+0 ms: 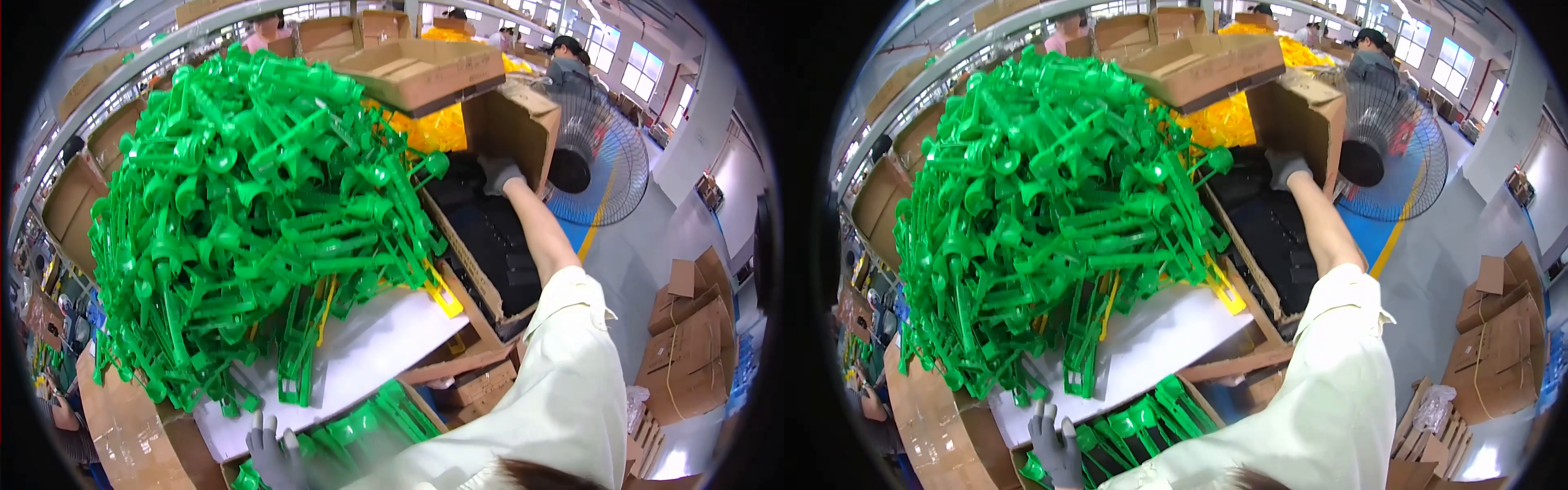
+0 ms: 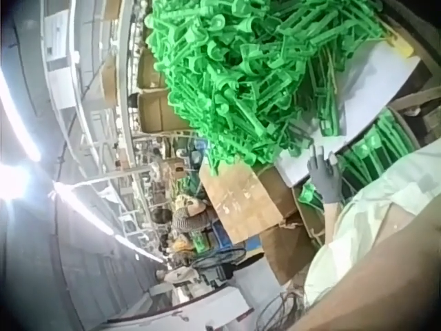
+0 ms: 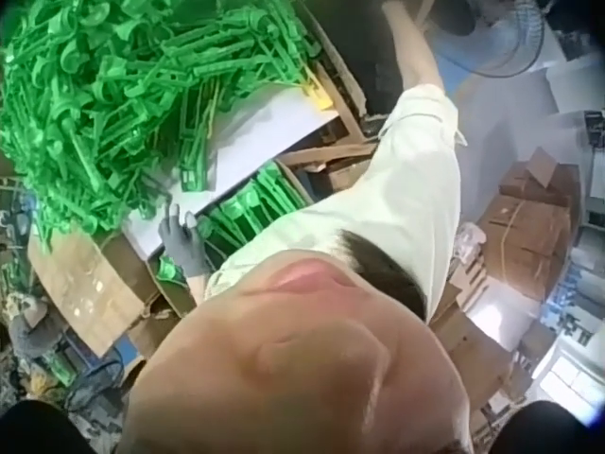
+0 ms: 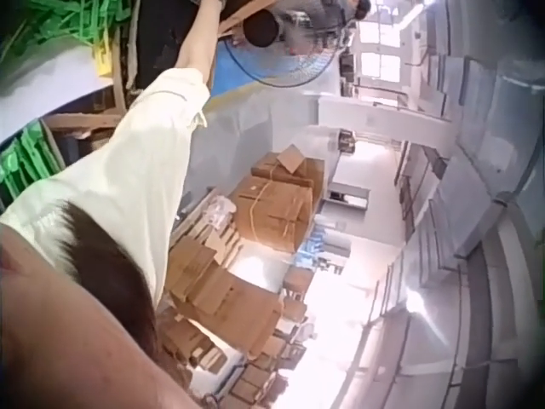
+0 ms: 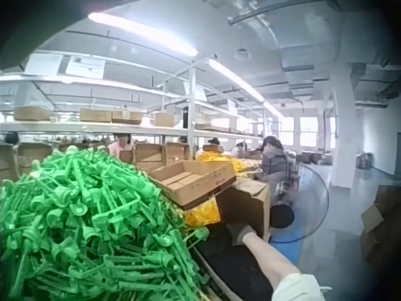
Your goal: Manually assembling green plastic light fixture components by attaching black strips and placing them into a box.
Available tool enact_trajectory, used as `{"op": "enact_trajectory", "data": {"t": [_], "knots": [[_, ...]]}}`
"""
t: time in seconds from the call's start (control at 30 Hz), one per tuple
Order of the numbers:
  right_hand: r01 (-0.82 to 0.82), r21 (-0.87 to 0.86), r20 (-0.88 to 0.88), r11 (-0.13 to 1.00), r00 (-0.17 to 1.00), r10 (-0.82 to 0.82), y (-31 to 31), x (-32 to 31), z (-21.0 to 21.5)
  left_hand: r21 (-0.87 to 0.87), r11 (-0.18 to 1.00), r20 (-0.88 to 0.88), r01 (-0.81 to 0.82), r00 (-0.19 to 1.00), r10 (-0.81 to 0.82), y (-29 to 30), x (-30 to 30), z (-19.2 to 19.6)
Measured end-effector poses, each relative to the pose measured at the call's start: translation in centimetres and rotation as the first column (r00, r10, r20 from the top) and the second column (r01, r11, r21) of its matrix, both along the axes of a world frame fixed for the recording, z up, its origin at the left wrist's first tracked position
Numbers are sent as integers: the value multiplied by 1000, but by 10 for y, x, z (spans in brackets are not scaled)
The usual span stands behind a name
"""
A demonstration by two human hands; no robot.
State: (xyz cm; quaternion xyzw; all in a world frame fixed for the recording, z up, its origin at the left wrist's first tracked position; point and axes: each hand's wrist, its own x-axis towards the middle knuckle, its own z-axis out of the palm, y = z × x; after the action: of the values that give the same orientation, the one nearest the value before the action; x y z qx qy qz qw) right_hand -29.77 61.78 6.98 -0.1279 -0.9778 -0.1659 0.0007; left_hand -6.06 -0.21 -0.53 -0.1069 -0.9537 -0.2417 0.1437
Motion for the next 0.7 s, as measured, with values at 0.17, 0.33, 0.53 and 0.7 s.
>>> {"op": "enact_trajectory", "data": {"t": [0.17, 0.33, 0.53, 0.7], "knots": [[150, -73, -46, 986, 987, -154, -3, 48, 31, 97, 995, 6, 20, 1000, -20, 16, -3, 15], [109, -251, -144, 962, 978, -149, -32, 89, 33, 49, 993, -48, 107, 993, -105, 17, -2, 15], [-260, -361, -294, 895, 943, 156, -120, 149, 64, 206, 952, 49, 225, 970, -240, 36, -13, 17], [-595, -342, -244, 727, 804, 543, -233, 158, 25, 287, 830, -126, 479, 878, -463, 83, -49, 26]]}}
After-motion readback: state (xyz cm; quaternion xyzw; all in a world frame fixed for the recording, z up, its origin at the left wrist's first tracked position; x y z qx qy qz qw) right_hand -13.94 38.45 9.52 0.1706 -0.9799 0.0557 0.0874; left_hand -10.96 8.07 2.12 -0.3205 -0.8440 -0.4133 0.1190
